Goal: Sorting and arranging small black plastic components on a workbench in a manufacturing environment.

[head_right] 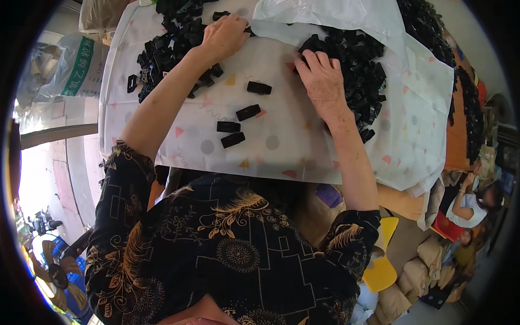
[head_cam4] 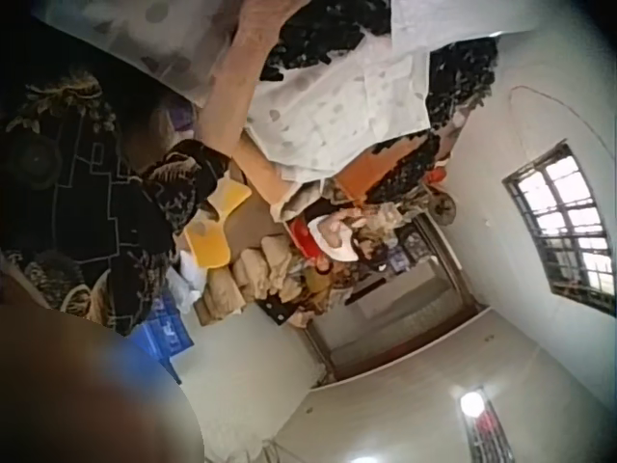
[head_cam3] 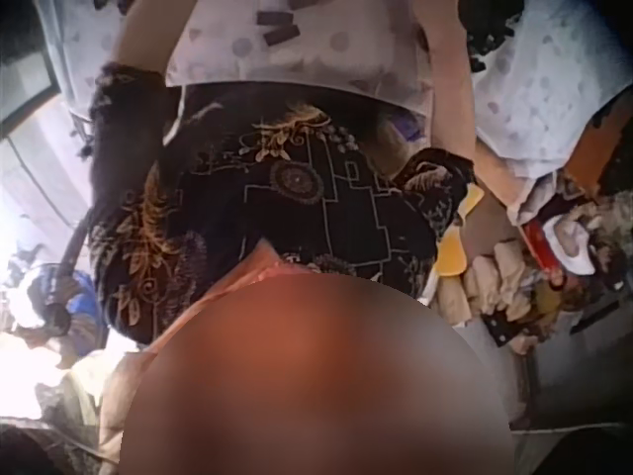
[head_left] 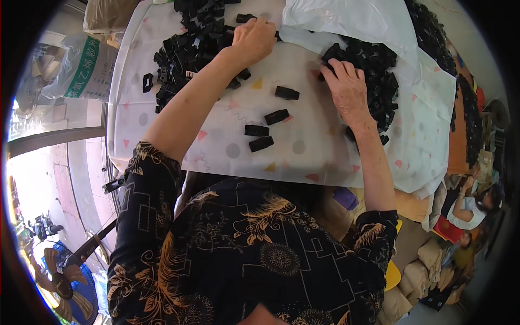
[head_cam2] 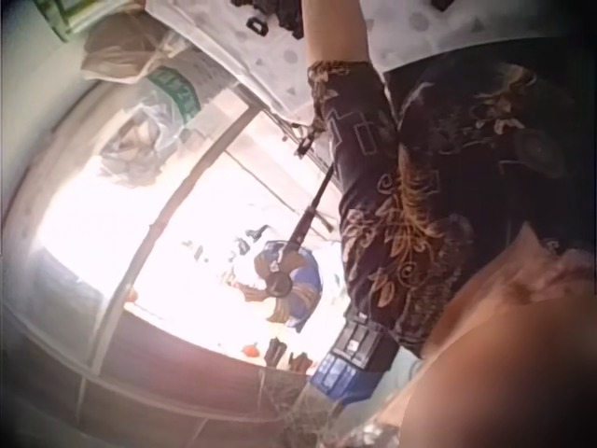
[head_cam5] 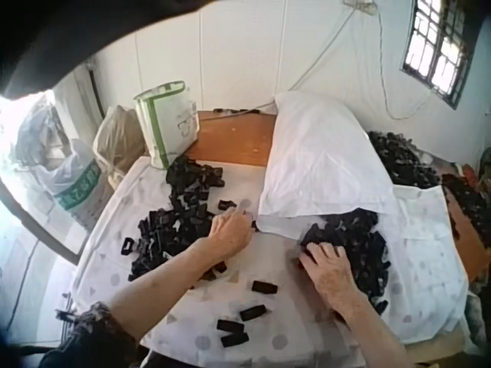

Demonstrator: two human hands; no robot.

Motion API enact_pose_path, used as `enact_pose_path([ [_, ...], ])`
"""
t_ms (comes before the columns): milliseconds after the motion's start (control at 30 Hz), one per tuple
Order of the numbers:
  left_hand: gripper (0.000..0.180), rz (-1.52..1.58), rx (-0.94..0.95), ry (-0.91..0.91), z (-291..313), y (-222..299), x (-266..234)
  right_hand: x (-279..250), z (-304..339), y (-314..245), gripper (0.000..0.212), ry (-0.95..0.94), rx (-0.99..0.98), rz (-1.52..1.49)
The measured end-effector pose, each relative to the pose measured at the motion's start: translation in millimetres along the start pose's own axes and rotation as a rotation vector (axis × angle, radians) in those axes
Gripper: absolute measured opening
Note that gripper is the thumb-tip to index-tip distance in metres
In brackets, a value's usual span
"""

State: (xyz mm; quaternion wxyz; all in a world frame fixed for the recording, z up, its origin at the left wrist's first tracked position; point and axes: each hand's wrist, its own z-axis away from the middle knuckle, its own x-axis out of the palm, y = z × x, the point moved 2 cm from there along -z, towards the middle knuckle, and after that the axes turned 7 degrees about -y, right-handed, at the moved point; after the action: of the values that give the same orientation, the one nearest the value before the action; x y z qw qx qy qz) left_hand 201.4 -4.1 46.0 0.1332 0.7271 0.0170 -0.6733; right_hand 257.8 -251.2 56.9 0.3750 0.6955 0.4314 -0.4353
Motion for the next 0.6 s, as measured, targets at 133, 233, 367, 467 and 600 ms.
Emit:
enact_pose_path([
  [133,0.021,0.026,0.014,-0.012,-7,7,11,6,-7,7,0.034,-0.148,-0.094,0.07],
  [233,0.021,0.148,0.005,-0.035,5,22,8,5,-6,3,0.033,-0.167,-0.113,0.042],
  [367,0.025,0.178,0.14,0.005,26,21,29,4,0,-8,0.031,-0.171,-0.057,-0.049],
  [467,0.022,0.222,0.245,-0.045,47,35,23,12,13,-11,0.03,-0.115,0.033,-0.201],
  [600,0.021,0.322,0.183,-0.012,56,36,17,15,9,-19,0.029,-0.101,0.073,-0.241],
])
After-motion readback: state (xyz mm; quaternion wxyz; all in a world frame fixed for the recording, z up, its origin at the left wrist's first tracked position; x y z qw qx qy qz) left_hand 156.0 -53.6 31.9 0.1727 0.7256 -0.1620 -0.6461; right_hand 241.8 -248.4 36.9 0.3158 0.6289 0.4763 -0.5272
